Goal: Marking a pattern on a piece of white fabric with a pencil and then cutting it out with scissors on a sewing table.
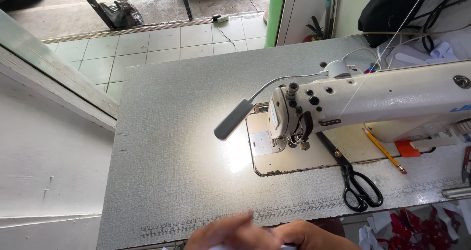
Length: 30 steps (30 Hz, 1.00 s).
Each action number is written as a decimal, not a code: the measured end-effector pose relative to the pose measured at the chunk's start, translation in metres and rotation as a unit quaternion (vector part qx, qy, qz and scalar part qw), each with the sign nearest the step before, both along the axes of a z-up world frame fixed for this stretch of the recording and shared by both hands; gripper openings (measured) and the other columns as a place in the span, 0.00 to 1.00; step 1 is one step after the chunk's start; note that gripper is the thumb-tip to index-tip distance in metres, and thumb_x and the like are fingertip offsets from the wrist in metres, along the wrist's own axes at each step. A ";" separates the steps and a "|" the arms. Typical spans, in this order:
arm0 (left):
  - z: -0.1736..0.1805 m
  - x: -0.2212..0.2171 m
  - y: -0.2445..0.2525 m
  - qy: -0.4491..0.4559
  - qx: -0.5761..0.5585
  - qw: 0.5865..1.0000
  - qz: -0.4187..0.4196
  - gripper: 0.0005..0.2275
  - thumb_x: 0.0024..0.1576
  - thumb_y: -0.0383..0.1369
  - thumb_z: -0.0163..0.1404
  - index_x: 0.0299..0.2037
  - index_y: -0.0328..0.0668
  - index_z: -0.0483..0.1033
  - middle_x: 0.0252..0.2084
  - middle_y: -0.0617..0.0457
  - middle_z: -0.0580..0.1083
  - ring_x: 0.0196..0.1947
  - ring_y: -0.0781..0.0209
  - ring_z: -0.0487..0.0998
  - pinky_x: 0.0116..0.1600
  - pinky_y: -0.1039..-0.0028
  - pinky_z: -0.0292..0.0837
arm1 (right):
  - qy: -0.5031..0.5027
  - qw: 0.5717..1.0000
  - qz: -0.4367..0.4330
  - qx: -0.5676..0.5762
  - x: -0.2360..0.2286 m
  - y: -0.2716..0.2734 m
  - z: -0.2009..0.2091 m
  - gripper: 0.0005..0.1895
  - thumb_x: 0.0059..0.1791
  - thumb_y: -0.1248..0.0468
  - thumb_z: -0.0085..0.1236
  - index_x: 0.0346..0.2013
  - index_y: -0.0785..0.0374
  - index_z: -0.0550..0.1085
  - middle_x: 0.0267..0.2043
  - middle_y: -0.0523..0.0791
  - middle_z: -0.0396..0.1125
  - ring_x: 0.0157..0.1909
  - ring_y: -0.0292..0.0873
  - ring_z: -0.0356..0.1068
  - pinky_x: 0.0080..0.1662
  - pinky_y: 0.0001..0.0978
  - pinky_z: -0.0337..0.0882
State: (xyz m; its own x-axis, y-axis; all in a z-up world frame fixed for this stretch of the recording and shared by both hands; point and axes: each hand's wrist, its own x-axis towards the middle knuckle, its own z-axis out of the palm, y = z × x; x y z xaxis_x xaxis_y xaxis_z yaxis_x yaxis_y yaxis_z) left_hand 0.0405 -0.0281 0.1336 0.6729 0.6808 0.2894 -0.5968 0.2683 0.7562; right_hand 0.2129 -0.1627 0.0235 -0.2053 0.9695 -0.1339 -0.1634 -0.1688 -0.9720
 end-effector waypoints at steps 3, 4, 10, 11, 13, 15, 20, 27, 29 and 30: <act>-0.086 -0.013 0.031 0.064 -0.143 0.932 -0.327 0.32 0.65 0.53 0.48 0.76 0.53 0.50 0.75 0.40 0.60 0.76 0.43 0.55 0.72 0.54 0.51 | -0.087 0.978 -0.119 0.149 -0.010 0.004 0.006 0.21 0.57 0.53 0.58 0.26 0.55 0.60 0.28 0.38 0.55 0.30 0.41 0.54 0.37 0.38 0.57; -0.127 -0.004 0.034 0.064 -0.142 0.932 -0.327 0.32 0.65 0.53 0.48 0.76 0.53 0.50 0.75 0.40 0.60 0.76 0.43 0.55 0.72 0.54 0.51 | -0.088 0.978 -0.119 0.149 -0.009 0.003 0.001 0.21 0.57 0.53 0.58 0.26 0.55 0.60 0.28 0.38 0.55 0.30 0.41 0.54 0.37 0.38 0.57; -0.061 0.005 0.006 0.184 -0.231 0.952 -0.084 0.31 0.46 0.14 0.60 0.64 0.33 0.73 0.48 0.42 0.79 0.42 0.50 0.80 0.43 0.66 0.74 | -0.130 0.971 -0.189 0.066 -0.010 0.001 -0.001 0.10 0.49 0.58 0.68 0.40 0.60 0.81 0.36 0.45 0.73 0.37 0.42 0.75 0.38 0.37 0.75; -0.070 0.003 0.008 0.256 -0.238 0.936 -0.035 0.23 0.44 0.15 0.62 0.52 0.25 0.79 0.42 0.35 0.83 0.40 0.44 0.84 0.45 0.59 0.79 | -0.055 0.979 -0.196 0.018 -0.012 0.000 0.002 0.10 0.49 0.61 0.70 0.38 0.63 0.78 0.34 0.44 0.68 0.36 0.41 0.69 0.38 0.36 0.69; -0.065 0.003 0.006 0.326 -0.245 0.913 0.013 0.15 0.42 0.15 0.64 0.41 0.17 0.86 0.37 0.28 0.88 0.38 0.38 0.88 0.46 0.52 0.83 | 0.021 0.979 -0.201 -0.030 -0.014 -0.002 0.008 0.12 0.48 0.64 0.71 0.36 0.67 0.76 0.32 0.43 0.64 0.35 0.39 0.64 0.38 0.35 0.64; -0.038 0.007 0.000 0.028 -0.360 0.908 -0.215 0.09 0.56 0.21 0.50 0.44 0.21 0.68 0.37 0.18 0.71 0.35 0.32 0.76 0.45 0.49 0.71 | 0.091 0.977 -0.194 -0.013 -0.013 -0.004 0.012 0.07 0.51 0.67 0.62 0.39 0.71 0.78 0.38 0.46 0.68 0.37 0.40 0.67 0.39 0.34 0.62; -0.081 0.022 -0.010 0.238 -0.135 0.938 0.213 0.15 0.35 0.20 0.65 0.33 0.23 0.78 0.29 0.31 0.79 0.25 0.42 0.82 0.30 0.60 0.79 | -0.038 0.961 -0.258 0.091 -0.011 -0.007 -0.015 0.04 0.50 0.66 0.65 0.37 0.64 0.81 0.33 0.46 0.70 0.35 0.43 0.68 0.38 0.38 0.66; -0.030 0.006 0.037 0.151 0.216 0.963 0.053 0.10 0.55 0.36 0.59 0.29 0.36 0.81 0.30 0.46 0.80 0.23 0.61 0.80 0.29 0.77 0.73 | -0.083 0.935 -0.329 0.104 -0.014 -0.009 0.004 0.08 0.50 0.62 0.64 0.34 0.65 0.83 0.28 0.46 0.67 0.30 0.42 0.65 0.33 0.36 0.64; -0.018 0.010 0.039 0.090 0.241 0.966 0.040 0.10 0.59 0.36 0.56 0.34 0.37 0.81 0.32 0.45 0.80 0.28 0.58 0.83 0.33 0.75 0.79 | -0.121 0.927 -0.323 0.145 -0.007 -0.012 0.003 0.08 0.51 0.62 0.62 0.39 0.64 0.82 0.29 0.46 0.70 0.30 0.41 0.68 0.33 0.34 0.67; -0.013 0.012 0.040 0.029 0.264 0.964 0.028 0.09 0.63 0.36 0.53 0.39 0.39 0.81 0.34 0.43 0.81 0.32 0.55 0.85 0.37 0.73 0.84 | -0.158 0.917 -0.315 0.185 -0.003 -0.013 0.003 0.09 0.51 0.63 0.61 0.43 0.63 0.82 0.31 0.47 0.72 0.31 0.41 0.72 0.34 0.31 0.70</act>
